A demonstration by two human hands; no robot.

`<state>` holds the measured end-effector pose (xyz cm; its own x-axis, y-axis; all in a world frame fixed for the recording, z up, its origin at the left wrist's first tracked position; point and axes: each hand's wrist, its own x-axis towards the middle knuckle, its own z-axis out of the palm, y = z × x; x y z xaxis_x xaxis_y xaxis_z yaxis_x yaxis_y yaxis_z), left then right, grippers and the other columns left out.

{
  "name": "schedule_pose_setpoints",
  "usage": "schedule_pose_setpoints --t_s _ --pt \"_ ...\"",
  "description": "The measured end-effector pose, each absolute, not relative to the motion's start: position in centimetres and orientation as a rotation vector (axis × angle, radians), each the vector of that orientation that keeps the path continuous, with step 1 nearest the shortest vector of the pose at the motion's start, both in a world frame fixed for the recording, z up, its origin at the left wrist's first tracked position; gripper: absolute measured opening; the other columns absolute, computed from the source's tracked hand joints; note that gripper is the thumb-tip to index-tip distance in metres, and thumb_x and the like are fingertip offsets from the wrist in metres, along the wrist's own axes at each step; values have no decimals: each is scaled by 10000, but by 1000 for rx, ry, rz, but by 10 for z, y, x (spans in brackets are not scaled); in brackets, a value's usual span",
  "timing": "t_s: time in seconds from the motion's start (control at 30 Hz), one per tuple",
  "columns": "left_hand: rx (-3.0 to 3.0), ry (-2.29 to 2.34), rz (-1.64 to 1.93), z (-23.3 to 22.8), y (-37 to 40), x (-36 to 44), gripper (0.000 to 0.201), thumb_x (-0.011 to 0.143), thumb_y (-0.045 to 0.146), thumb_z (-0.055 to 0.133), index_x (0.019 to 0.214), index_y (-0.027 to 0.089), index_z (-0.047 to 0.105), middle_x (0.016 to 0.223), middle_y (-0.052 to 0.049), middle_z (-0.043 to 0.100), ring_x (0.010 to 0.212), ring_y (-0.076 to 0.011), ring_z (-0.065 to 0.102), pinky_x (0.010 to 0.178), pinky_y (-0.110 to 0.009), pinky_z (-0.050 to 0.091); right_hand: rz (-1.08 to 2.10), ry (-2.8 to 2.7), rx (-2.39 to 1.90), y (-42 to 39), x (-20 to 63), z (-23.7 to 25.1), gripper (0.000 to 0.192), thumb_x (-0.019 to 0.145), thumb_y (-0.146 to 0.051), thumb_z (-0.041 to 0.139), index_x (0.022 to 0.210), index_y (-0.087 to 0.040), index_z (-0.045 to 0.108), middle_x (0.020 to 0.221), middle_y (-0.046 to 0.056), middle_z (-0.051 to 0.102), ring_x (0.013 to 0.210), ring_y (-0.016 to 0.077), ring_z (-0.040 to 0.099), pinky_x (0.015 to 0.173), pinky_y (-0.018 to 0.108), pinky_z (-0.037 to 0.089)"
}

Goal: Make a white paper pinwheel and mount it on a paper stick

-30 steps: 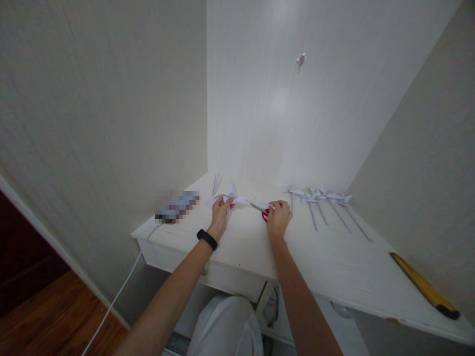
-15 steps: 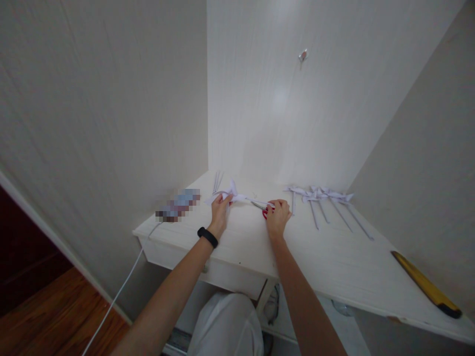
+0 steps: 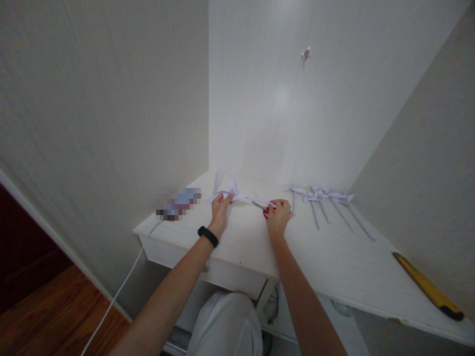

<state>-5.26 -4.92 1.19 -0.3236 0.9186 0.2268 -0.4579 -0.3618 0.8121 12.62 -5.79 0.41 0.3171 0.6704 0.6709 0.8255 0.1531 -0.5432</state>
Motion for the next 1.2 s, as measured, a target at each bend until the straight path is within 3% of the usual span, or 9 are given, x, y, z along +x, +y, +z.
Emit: schedule_pose_setpoints --t_s 0.27,0.7,1.2 --pt "845 808 1887 11 -46 -53 213 652 286 697 722 128 572 706 8 565 623 -73 517 610 -196 409 -149 -1385 -1568 -57 127 3 235 790 -166 424 924 -171 617 1036 104 533 1007 251 447 822 364 265" --pt "655 767 1917 18 -50 -54 418 609 253 744 974 166 558 855 -24 598 697 -85 558 671 -219 447 -107 -1423 -1633 -51 130 -3 271 769 -117 400 918 -163 621 994 106 582 957 240 476 767 332 311" --pt "754 627 1773 16 -53 -53 399 622 266 744 973 195 567 962 -34 618 787 -102 582 740 -247 429 -97 -1436 -1571 -46 133 -9 231 770 -133 384 851 -145 601 895 101 576 883 221 475 793 316 351"
